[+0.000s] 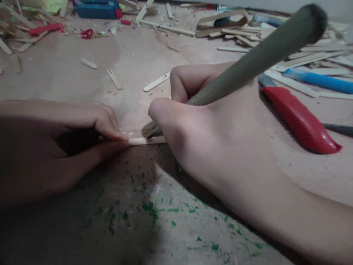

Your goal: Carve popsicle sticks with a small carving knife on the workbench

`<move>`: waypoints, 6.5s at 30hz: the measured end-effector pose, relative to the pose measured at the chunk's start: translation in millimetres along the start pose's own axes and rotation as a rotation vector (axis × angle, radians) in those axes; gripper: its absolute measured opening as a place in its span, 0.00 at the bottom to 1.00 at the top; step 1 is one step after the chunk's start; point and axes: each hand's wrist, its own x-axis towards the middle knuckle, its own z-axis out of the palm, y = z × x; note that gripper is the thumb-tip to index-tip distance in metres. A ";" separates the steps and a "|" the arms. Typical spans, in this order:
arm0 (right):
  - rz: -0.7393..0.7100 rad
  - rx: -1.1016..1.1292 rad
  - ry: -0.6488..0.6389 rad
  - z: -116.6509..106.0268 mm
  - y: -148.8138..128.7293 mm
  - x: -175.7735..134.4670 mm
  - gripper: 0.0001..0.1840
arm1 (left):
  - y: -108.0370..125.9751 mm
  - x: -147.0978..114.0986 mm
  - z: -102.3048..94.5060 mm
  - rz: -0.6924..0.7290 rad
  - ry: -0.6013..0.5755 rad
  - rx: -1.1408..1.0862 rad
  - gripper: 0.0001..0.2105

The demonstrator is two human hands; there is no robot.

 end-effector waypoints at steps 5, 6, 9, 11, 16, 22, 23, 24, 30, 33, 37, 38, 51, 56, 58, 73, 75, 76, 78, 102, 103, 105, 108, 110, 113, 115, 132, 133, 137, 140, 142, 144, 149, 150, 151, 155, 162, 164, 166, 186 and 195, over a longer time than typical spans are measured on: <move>0.044 0.014 0.015 4.2 2.9 0.6 0.39 | 1.0 -0.7 0.5 -0.005 0.013 0.018 0.13; 0.040 0.017 0.016 5.4 3.2 0.7 0.38 | 0.9 -0.9 0.5 -0.011 0.013 0.023 0.13; 0.002 0.028 0.016 6.2 5.9 0.3 0.37 | 0.2 -1.6 -0.1 0.000 0.021 0.021 0.12; -0.018 0.032 0.007 4.1 9.3 -0.6 0.36 | -0.6 -2.1 -0.8 0.002 0.026 0.014 0.12; -0.030 0.069 0.009 0.5 14.8 -1.1 0.34 | -0.8 -1.7 -0.1 -0.013 0.019 0.034 0.14; -0.016 0.112 0.087 2.6 17.5 -4.6 0.34 | 6.4 0.8 1.9 -0.084 0.005 0.055 0.13; -0.029 0.125 0.083 2.3 18.7 -5.5 0.33 | 7.7 0.9 1.2 -0.081 -0.003 0.056 0.12; -0.037 0.128 0.063 1.6 20.1 -6.5 0.31 | 8.8 1.0 0.2 -0.074 -0.015 0.058 0.12; -0.106 0.071 -0.076 -5.5 28.8 -9.8 0.23 | 7.0 1.8 -0.7 -0.041 -0.002 0.071 0.14; -0.151 0.018 -0.056 -7.0 32.3 -6.8 0.24 | 2.1 3.1 3.2 -0.045 0.013 0.035 0.13; -0.199 -0.011 -0.035 -4.6 36.7 5.5 0.24 | 0.9 4.1 5.0 -0.084 0.008 -0.008 0.12; -0.201 -0.012 -0.037 -3.5 37.4 9.0 0.24 | 2.1 4.2 4.2 -0.097 0.003 -0.002 0.12; -0.184 -0.029 -0.056 -4.4 35.1 10.4 0.21 | 2.7 0.6 3.4 -0.042 -0.011 0.042 0.14; -0.125 0.013 -0.047 1.4 27.8 -2.0 0.28 | 3.5 -1.4 2.2 -0.061 0.004 0.056 0.16; -0.062 0.081 -0.031 5.0 20.5 -4.3 0.33 | 1.9 -1.7 2.3 -0.054 0.019 0.046 0.16; -0.010 0.051 -0.064 9.3 9.0 -1.4 0.36 | -2.6 -5.6 1.9 -0.053 0.033 0.061 0.11; -0.039 0.041 -0.036 8.4 8.0 -2.0 0.37 | 1.1 -4.1 1.2 -0.045 0.041 0.063 0.11; -0.035 0.039 -0.036 8.5 8.0 -2.2 0.37 | 2.9 -3.3 0.7 -0.047 0.045 0.068 0.12; -0.028 0.047 -0.030 8.9 8.8 -2.7 0.37 | 5.0 -1.7 -0.3 -0.063 0.050 0.093 0.14; -0.071 -0.046 0.030 4.6 23.5 -7.6 0.34 | -7.1 -3.3 5.2 -0.041 0.031 0.076 0.11; -0.052 -0.019 0.036 7.4 21.7 -7.0 0.35 | -4.2 -2.8 5.0 -0.051 0.040 0.075 0.13; -0.034 0.016 0.044 9.8 18.8 -5.4 0.37 | 2.6 -1.8 4.1 -0.067 0.056 0.074 0.16; -0.022 0.012 0.051 6.6 15.1 -4.5 0.38 | 8.2 -0.7 3.2 -0.095 0.028 0.086 0.17; -0.029 0.003 0.061 3.4 14.0 -5.3 0.38 | 6.3 -0.7 3.5 -0.104 0.014 0.080 0.15; -0.041 -0.036 0.105 2.0 15.3 -6.8 0.38 | -0.6 -1.1 3.8 -0.083 0.006 0.070 0.15; -0.051 -0.065 0.130 3.0 16.2 -7.1 0.38 | -3.1 -1.5 3.1 -0.079 0.001 0.080 0.14; -0.086 0.040 0.069 -2.5 23.4 -8.1 0.31 | 11.8 0.8 2.5 -0.082 0.009 0.073 0.12; -0.117 0.025 0.028 -4.6 25.5 -8.5 0.28 | 11.5 1.9 2.3 -0.068 0.005 0.065 0.12; -0.161 -0.028 -0.083 -14.4 36.4 -6.4 0.22 | 6.7 4.2 2.7 -0.049 -0.021 0.025 0.12; -0.159 -0.028 -0.107 -18.1 41.2 -4.1 0.21 | 4.7 3.4 3.3 -0.035 -0.011 -0.004 0.11; -0.162 -0.029 -0.119 -18.6 41.9 -3.9 0.21 | 5.3 2.6 3.4 -0.048 -0.034 0.030 0.11; -0.165 -0.029 -0.127 -17.8 40.9 -4.7 0.21 | 5.9 1.9 3.1 -0.049 -0.026 0.057 0.12; -0.123 -0.026 -0.089 -10.2 34.8 -7.3 0.27 | 4.2 -0.1 2.3 -0.026 -0.010 0.083 0.12; -0.119 -0.021 -0.072 -8.3 33.3 -7.3 0.29 | 3.7 -0.3 2.5 -0.024 -0.013 0.084 0.12; -0.116 -0.015 -0.061 -6.6 32.0 -7.2 0.30 | 3.4 -0.5 2.9 -0.023 -0.010 0.080 0.12; -0.119 0.043 -0.035 -4.8 29.3 -4.7 0.32 | 3.4 -1.0 3.8 -0.027 -0.020 0.100 0.13; -0.146 -0.018 -0.087 -6.3 31.5 -3.0 0.29 | 4.4 -1.9 0.4 -0.003 -0.015 0.123 0.14; -0.145 -0.016 -0.077 -5.5 31.5 -3.1 0.30 | 4.9 -1.4 1.4 0.000 -0.020 0.116 0.13; -0.143 -0.017 -0.082 -5.1 31.3 -2.2 0.33 | 5.2 -1.5 2.3 0.003 -0.035 0.112 0.13; -0.003 0.155 -0.032 -10.0 30.9 -7.5 0.23 | 7.0 -12.8 -1.3 0.171 0.009 0.240 0.19; -0.038 0.052 -0.024 -6.3 27.9 -8.3 0.32 | -8.9 -6.1 -16.1 0.145 -0.049 0.175 0.14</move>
